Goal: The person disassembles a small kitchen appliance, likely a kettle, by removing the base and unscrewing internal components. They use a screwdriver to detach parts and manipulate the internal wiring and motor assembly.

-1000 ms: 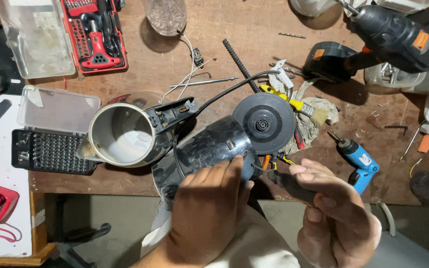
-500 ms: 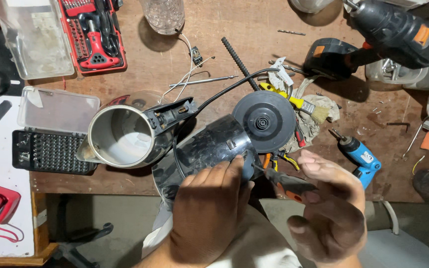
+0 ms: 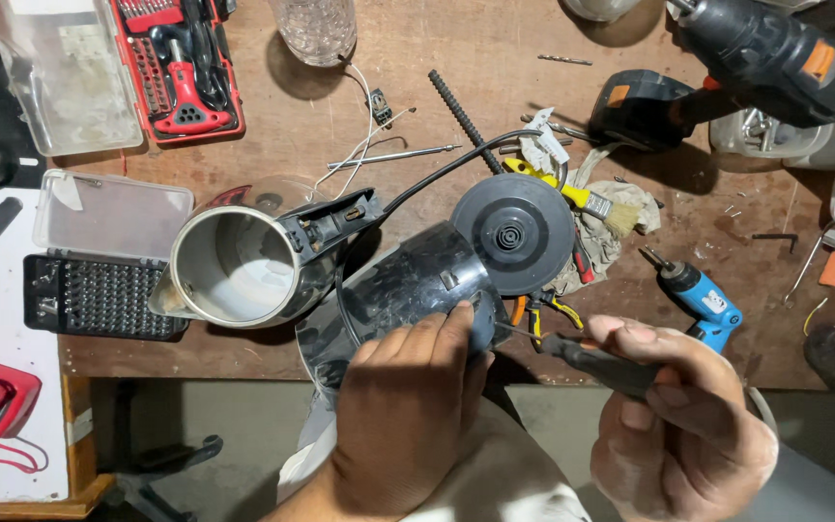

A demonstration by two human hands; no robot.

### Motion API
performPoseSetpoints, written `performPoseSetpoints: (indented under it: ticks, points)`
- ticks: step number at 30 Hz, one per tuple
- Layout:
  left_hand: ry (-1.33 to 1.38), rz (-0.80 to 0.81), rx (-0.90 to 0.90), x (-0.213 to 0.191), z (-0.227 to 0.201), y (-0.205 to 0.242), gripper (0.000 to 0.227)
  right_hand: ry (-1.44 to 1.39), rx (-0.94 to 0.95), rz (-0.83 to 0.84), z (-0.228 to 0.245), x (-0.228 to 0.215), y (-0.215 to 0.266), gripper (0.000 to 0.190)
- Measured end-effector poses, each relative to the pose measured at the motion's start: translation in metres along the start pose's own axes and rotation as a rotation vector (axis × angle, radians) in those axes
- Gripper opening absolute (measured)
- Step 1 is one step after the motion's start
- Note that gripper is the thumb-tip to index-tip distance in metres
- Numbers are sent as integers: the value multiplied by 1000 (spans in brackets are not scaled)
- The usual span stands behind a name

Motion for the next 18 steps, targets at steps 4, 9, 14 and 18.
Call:
performPoseSetpoints:
  ticks: [4,9,14,18]
  points:
    - [-1,7,-19,3,1,2,44,3,-102,32,-14,10,2,13]
    - [16,8,-14,2,0,3,45,-191,-195,50,-22,16,2,26]
    - [-8,10,-2,4,0,4,46,-138,-183,83,-18,11,2,13]
    - [-11,25,-16,5,0,5,49,-24,-335,46,-20,10,-7,36]
Point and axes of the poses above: each hand's wrist, its own y-axis away from the middle knuckle, its own x-axis out of the palm, z = x × y, the point moved 3 cm from there along -y, towards the middle knuckle, and after that the axes turned 12 degrees about y, right-handed, at the moved point
